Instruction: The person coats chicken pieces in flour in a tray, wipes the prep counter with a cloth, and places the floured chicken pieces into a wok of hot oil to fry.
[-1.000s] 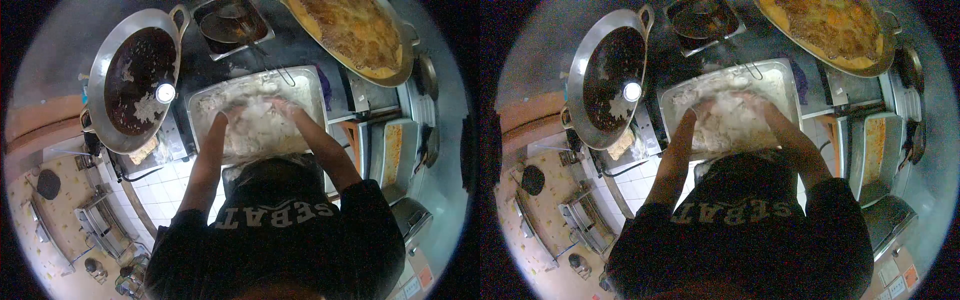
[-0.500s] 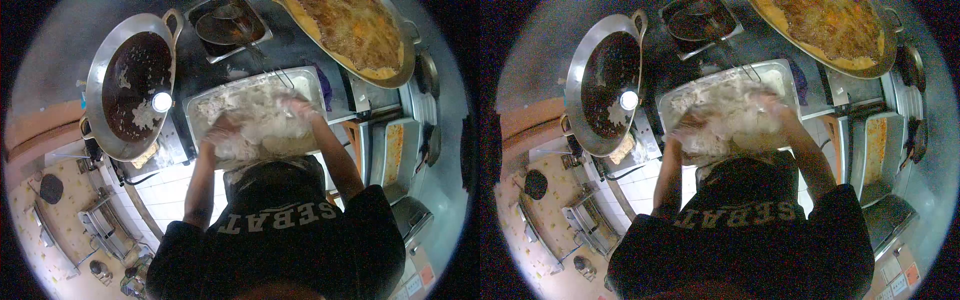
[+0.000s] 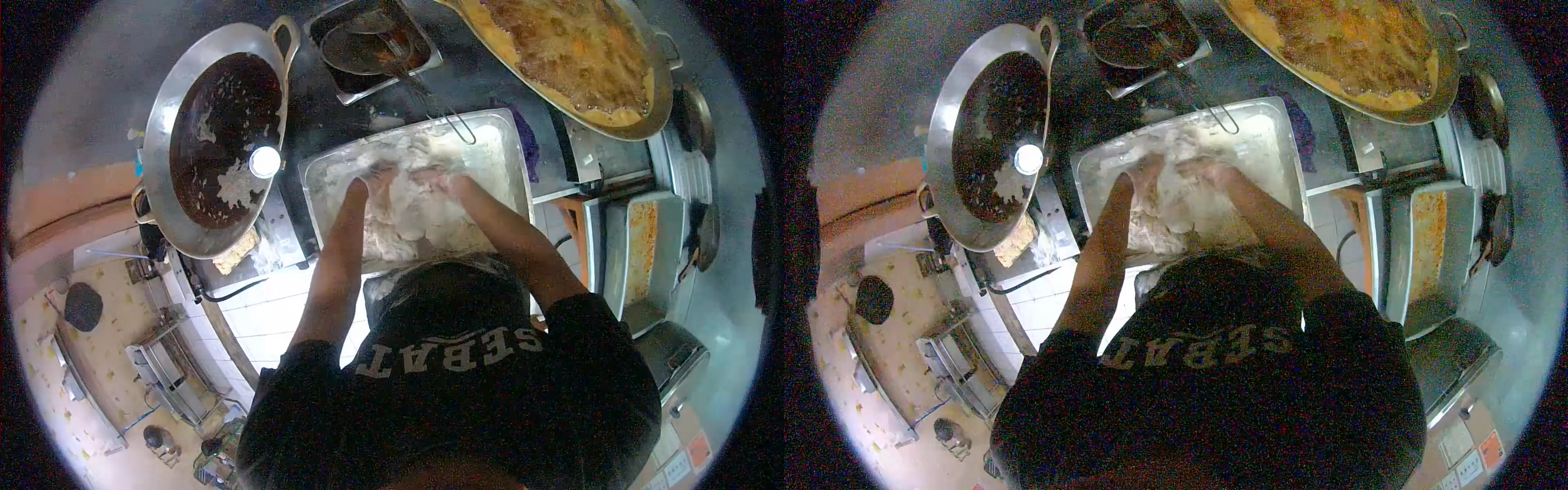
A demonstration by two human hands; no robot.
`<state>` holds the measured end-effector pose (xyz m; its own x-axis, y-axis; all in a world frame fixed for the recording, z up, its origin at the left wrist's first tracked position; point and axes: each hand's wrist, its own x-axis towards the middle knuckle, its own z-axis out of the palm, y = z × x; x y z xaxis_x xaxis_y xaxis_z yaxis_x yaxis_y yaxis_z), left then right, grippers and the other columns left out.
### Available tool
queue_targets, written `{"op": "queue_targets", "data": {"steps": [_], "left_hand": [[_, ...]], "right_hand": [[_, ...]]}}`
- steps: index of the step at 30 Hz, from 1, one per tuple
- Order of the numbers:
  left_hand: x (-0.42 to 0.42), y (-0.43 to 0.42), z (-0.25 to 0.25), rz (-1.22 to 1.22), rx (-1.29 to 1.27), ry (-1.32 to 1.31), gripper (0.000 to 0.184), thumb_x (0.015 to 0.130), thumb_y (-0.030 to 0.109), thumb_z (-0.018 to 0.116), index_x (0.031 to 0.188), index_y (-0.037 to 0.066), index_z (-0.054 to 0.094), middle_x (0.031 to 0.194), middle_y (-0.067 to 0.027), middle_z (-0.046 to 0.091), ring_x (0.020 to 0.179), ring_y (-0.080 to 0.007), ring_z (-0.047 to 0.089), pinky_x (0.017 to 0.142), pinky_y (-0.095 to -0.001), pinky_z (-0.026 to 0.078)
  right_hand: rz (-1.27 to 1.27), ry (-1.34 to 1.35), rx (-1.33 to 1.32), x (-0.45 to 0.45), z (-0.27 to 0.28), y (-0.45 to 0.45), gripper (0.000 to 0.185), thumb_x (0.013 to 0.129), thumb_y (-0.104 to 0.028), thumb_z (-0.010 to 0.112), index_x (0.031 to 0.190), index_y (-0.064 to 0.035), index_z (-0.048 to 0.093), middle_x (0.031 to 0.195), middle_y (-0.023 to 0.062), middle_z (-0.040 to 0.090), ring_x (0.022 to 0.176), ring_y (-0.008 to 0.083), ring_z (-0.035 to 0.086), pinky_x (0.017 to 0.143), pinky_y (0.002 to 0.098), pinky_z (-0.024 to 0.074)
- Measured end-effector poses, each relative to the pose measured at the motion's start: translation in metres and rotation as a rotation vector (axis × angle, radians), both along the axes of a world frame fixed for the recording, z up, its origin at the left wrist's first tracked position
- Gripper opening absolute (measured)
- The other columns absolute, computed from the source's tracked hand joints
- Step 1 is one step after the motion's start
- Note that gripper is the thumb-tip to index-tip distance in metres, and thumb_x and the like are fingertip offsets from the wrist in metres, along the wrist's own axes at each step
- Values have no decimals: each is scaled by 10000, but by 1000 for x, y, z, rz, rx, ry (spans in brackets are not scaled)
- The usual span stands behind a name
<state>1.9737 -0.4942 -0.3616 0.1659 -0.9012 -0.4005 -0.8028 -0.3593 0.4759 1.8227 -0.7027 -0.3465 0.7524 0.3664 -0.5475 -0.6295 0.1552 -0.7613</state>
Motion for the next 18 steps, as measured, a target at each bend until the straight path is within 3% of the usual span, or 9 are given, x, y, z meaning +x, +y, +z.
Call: {"op": "queue_targets", "data": {"steps": [2,5,7,8,10,12,14,18], "left_hand": [[-9,4,5,-172,-59,-152,397,853,278,503,1167,34,507,1121,-138,563,1049,-270,518,932,-347,402],[-23,13,29,-273,-113,-332,360,861,252,489,1148,36,521,1109,-124,568,1054,-266,510,940,-345,394],[-19,5,62,155,81,61,304,861,256,484,1063,37,545,1012,-127,592,950,-287,549,832,-374,438],[-16,16,62,222,76,169,300,858,264,484,1051,43,549,999,-131,597,939,-299,556,809,-386,452],[-10,38,61,362,62,382,292,854,279,484,1026,55,559,972,-140,607,918,-324,568,764,-408,480],[-15,45,100,476,-103,-6,294,860,312,488,1051,97,545,1046,-134,566,967,-323,538,784,-405,486],[-27,76,94,502,-50,-26,303,857,313,492,1058,91,540,1048,-137,565,969,-322,538,790,-403,483],[-58,115,67,526,331,-56,344,845,315,506,1086,70,519,1056,-150,564,980,-320,537,814,-394,471]], "right_hand": [[58,-151,163,0,-11,-2,511,881,-400,462,1324,-155,396,1433,96,268,1311,256,238,1068,445,187],[37,51,-123,0,29,-5,509,903,-417,414,1349,-179,352,1432,114,261,1319,278,220,1061,508,158],[-123,258,-341,3,103,-17,563,906,-472,374,1377,-176,287,1427,130,261,1307,296,239,1048,545,155],[-118,267,-337,2,128,-22,563,906,-472,374,1377,-176,287,1427,130,261,1307,296,239,1048,545,155],[-411,447,-288,-8,160,-32,687,865,-556,393,1393,-147,235,1432,140,245,1306,303,243,1044,545,170],[-428,534,-370,-25,155,-35,676,874,-541,385,1388,-127,242,1420,146,266,1292,297,265,1043,534,183],[-449,601,-499,-56,139,-45,662,881,-519,385,1381,-106,251,1402,151,293,1274,290,292,1038,519,206],[-263,319,-499,-125,89,-45,651,874,-489,410,1375,-103,255,1381,150,315,1259,289,312,1018,502,240]]}}
